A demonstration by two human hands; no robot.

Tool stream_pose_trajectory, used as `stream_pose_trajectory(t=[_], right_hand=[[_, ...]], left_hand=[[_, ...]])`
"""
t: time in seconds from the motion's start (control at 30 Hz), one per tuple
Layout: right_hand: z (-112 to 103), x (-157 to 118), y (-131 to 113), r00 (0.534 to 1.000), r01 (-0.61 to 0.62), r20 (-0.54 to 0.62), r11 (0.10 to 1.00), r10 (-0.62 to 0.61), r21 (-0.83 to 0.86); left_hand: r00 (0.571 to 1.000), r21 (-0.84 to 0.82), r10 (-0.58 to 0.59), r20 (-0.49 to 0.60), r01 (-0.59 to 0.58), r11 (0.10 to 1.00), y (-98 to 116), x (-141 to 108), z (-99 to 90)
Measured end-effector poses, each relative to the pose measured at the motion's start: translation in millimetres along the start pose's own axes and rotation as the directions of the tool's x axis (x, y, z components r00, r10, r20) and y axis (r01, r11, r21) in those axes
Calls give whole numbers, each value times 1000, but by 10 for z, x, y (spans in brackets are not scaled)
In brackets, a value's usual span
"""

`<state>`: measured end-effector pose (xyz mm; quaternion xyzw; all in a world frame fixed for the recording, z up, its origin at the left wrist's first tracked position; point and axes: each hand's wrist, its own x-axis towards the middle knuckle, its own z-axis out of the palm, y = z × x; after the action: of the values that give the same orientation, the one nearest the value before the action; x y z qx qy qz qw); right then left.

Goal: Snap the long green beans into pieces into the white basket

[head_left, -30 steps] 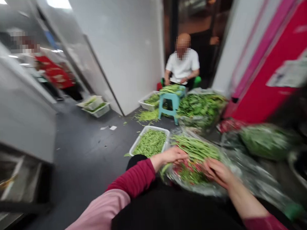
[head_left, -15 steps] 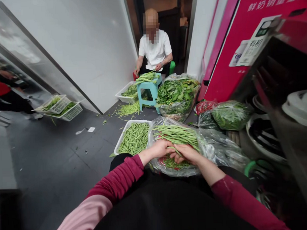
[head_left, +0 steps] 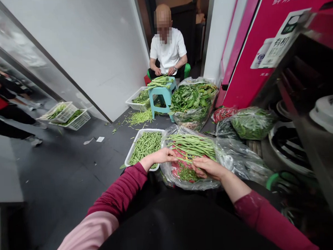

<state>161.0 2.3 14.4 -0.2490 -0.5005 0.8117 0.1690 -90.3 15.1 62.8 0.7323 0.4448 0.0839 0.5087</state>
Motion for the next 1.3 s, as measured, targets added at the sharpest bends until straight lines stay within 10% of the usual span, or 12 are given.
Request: stream_pose_trajectory(t=[0.2,0.37,0.53,0.67,0.93,1.07,1.13,1.3], right_hand=[[-135,235,172,894,-82,-445,952,-61,-295],[-239,284,155,733,72,-680,993,13,97],[-112,193,89,955,15,-295,988,30,151],[-13,159,83,990,-123,-53,976,134,181],[-100,146,90,985,-96,-146,995,91,-25],[-203,218,77,775,-130,-618,925,-130,-358],[-243,211,39,714,-114,-680,930,-167,-348],[-229,68,-49,911,-33,-413,998,8,-53]], left_hand=[[975,626,42,-217,106,772,415,-19,166],[974,761,44,-223,146,632,594,-95,481],[982,691,41,-183,98,716,485,40,468],[988,479,60,-144,16,878,367,182,290],[989,82,-150,-8,150,985,258,121,80],[971,378,-71,-226,155,913,352,268,222],[964,472,0,-264,129,872,430,350,300],[856,224,-74,-511,216,950,508,471,312]])
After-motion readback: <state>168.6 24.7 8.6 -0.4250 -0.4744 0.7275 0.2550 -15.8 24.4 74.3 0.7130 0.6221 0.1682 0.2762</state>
